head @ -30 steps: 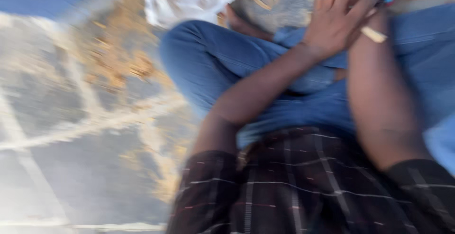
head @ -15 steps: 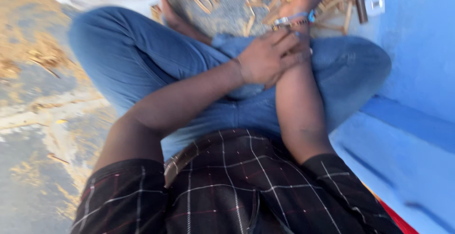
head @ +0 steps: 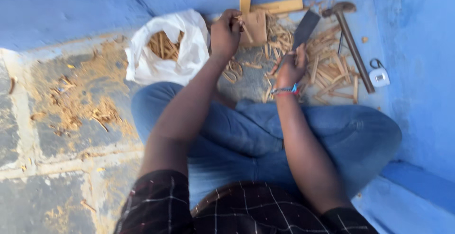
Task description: The person sits on the floor and uses a hand tool to shave thin strips from wooden blocks. They hold the wood with their hand and feet while repeatedly scraping the surface, accumulating shavings in a pile and inside a white bag.
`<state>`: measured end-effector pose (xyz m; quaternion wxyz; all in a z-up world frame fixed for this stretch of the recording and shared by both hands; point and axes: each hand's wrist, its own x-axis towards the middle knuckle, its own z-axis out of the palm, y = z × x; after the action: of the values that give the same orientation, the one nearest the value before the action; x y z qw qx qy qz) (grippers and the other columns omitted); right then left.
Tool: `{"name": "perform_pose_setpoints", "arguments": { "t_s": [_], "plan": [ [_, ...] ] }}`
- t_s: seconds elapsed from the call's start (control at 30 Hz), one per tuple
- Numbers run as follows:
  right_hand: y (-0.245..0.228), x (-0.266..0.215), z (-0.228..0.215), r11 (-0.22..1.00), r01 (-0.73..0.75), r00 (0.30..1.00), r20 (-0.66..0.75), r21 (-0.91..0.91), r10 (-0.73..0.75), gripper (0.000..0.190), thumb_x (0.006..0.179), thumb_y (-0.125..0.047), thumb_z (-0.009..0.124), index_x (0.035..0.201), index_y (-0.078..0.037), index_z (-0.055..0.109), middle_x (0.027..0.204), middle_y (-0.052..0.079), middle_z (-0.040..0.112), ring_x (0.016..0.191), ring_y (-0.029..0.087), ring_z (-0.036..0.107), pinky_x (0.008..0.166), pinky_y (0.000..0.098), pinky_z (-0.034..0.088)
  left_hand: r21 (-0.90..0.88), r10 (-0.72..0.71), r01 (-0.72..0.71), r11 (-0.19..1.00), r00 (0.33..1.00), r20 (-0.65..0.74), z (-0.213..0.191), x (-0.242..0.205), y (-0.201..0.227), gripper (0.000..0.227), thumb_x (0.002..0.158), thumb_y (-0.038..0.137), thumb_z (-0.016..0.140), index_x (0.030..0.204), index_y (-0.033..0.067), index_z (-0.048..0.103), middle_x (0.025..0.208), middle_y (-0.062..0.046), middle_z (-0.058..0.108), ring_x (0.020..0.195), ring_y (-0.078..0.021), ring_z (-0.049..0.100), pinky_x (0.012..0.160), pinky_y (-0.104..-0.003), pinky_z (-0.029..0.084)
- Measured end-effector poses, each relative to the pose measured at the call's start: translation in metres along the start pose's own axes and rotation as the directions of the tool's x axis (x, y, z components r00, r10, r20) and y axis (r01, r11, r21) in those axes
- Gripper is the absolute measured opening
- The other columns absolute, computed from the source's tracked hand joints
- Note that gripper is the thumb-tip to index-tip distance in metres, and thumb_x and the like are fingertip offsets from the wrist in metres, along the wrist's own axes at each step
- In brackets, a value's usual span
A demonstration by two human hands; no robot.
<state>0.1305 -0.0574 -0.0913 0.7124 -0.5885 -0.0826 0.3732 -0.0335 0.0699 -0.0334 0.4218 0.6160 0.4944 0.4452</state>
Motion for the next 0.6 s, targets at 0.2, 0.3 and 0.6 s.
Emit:
{"name": "perform_pose_setpoints", "arguments": {
  "t_s": [0.2,0.3,0.6],
  "plan": [
    [0.02,-0.04,0.018,0.983,0.046,0.975,0.223,-0.175,-0.006,0.051,0.106,-0.01,0.057,0.155,-0.021,0.047,0.075,0.003,0.062,0.048,0.009,0.052,0.04,0.0266,0.045,0.355,0.387,-0.374,0.857,0.921,0.038,-0.004,-0.005,-0.002,0.022,0.087,0.002,0.067,0.106,0.0124,0.069,0.106,-0.016,0.068,0.091,-0.0383,0.069,0.078,-0.047,0.056],
    [0.03,-0.049,0.021,0.953,0.053,0.962,0.27,-0.299,0.032,0.05,0.104,-0.011,0.057,0.153,-0.021,0.051,0.073,0.001,0.062,0.046,0.007,0.051,0.039,0.0248,0.044,0.399,0.361,-0.364,0.842,0.929,0.085,-0.001,-0.01,-0.006,0.019,0.087,0.005,0.065,0.103,0.0149,0.069,0.105,-0.009,0.068,0.093,-0.0353,0.07,0.078,-0.047,0.056],
    [0.018,-0.036,0.017,0.945,0.018,0.991,0.134,-0.326,0.028,0.051,0.104,-0.01,0.054,0.154,-0.019,0.046,0.072,0.001,0.061,0.046,0.007,0.051,0.038,0.0237,0.043,0.519,0.228,-0.331,0.788,0.94,0.254,0.007,-0.019,-0.031,0.022,0.088,0.006,0.062,0.106,0.0138,0.071,0.109,-0.009,0.069,0.104,-0.0344,0.068,0.088,-0.046,0.055]
  ]
}}
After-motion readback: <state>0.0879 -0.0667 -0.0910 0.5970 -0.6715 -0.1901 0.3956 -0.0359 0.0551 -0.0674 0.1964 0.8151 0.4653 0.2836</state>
